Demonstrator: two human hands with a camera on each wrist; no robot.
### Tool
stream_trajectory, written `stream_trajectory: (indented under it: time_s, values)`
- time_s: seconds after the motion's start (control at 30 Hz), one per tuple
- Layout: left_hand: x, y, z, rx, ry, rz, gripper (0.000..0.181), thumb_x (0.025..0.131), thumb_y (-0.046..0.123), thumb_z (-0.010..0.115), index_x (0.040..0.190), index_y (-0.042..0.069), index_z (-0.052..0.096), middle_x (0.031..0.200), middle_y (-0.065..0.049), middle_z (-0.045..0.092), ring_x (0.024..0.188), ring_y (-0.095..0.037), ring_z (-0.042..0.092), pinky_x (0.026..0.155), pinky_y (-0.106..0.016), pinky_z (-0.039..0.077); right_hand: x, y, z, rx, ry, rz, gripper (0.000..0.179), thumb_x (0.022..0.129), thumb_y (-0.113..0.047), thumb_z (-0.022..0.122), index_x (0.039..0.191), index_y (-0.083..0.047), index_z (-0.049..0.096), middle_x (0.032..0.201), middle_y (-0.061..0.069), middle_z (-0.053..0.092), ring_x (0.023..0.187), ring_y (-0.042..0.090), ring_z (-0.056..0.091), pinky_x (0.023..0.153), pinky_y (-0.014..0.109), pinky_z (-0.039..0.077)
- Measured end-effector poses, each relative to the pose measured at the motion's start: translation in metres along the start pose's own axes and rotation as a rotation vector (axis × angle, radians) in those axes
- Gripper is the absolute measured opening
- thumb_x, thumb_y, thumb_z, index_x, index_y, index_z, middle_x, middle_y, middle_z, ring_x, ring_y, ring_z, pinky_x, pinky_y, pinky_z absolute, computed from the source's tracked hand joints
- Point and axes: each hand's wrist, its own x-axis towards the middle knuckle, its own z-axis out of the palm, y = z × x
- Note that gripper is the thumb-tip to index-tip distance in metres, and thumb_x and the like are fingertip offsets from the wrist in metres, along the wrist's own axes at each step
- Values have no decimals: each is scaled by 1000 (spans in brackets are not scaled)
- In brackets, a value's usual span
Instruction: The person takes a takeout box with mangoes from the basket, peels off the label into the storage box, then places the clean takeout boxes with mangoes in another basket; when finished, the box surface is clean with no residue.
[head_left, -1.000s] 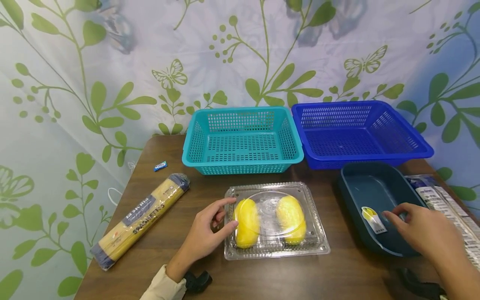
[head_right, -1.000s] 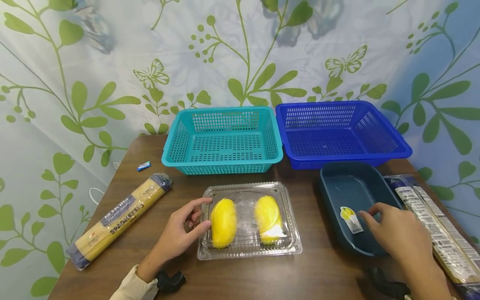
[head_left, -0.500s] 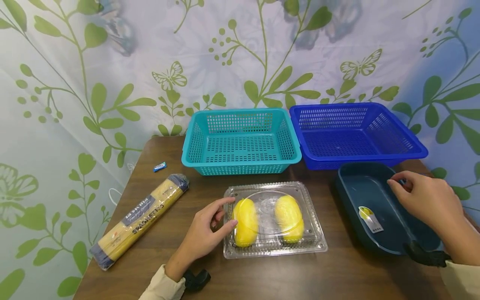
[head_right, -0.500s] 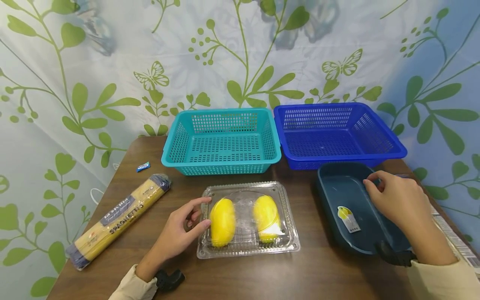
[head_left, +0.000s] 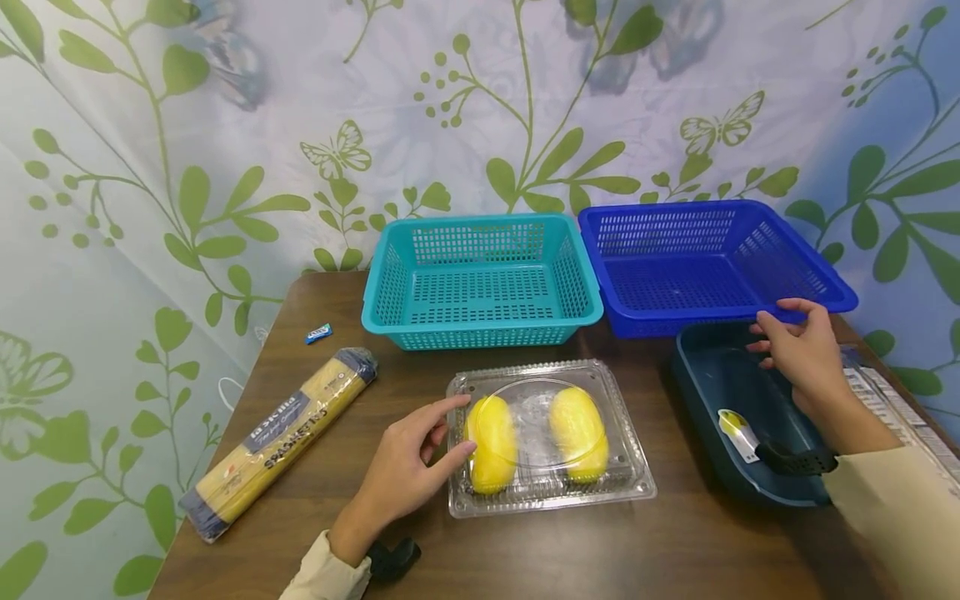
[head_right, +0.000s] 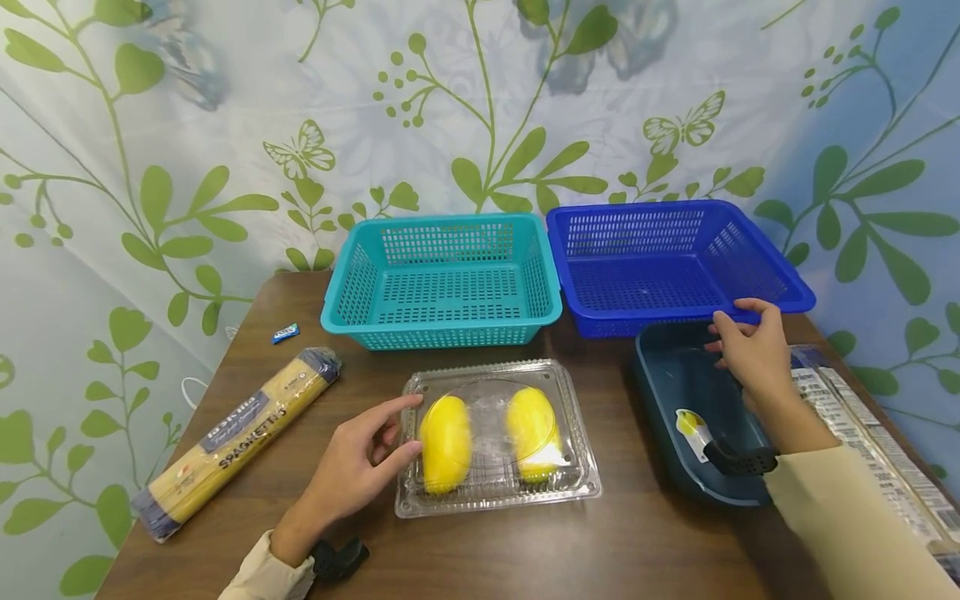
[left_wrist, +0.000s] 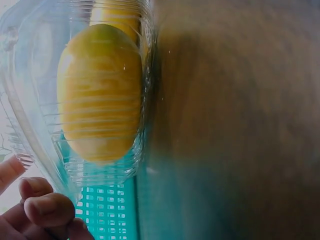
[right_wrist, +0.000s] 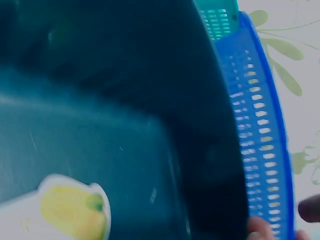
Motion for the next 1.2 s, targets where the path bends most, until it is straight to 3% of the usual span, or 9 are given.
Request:
stream_trajectory:
  time_s: [0.13,0.27,0.4,0.53,0.7,0.87,1.07,1.2]
  values:
    - [0,1,-3,49,-17,-26,49,96,40,72,140,22,61,77,5,49,56,-3,39,52,-21,38,8,2,7,384,37,60,26,104,-25,59,117,-30,37,85,-10,68,65,9,68,54,24,54]
    - [0,1,-4,88,-32,-44,51,96,45,70,141,23,60,79,7,50,57,-3,39,52,-21,37,11,3,9,549,51,107,33,102,-25,64,120,-28,36,87,-5,69,66,13,70,57,24,56]
    - [0,0,-4,108,-34,-40,53,96,46,69,143,23,59,79,6,51,56,-3,39,52,-21,37,12,3,6,585,36,109,38,100,-24,67,121,-28,36,86,-3,71,66,15,72,60,26,57]
    - [1,1,-3,90,-45,-63,54,96,45,70,145,26,56,80,5,53,55,-4,40,51,-21,37,13,6,0,523,21,90,40,97,-27,71,121,-30,39,84,-5,73,65,14,72,60,24,56]
    - [3,4,0,-87,-149,-205,61,97,42,69,153,34,44,94,4,59,52,-6,49,51,-24,45,15,8,-5,496,39,80,46,91,-33,76,121,-30,42,84,-7,73,65,13,72,60,23,55]
    - [5,7,2,-303,-203,-333,64,98,33,70,154,36,39,100,-4,58,50,-6,45,51,-23,42,16,9,-4,545,28,88,45,92,-28,76,122,-29,41,84,-4,73,64,15,72,60,24,55]
    - [5,7,3,-454,-197,-385,63,99,21,70,153,31,40,99,-12,53,54,-7,41,52,-21,38,15,10,-3,517,23,113,56,84,-38,80,123,-31,41,87,-6,73,67,14,72,60,24,53]
    - [7,8,2,-496,-187,-398,64,97,18,72,153,30,42,97,-13,55,51,-14,47,50,-21,39,15,10,-2,560,19,103,52,88,-32,78,123,-30,40,87,-4,73,64,15,70,58,24,53]
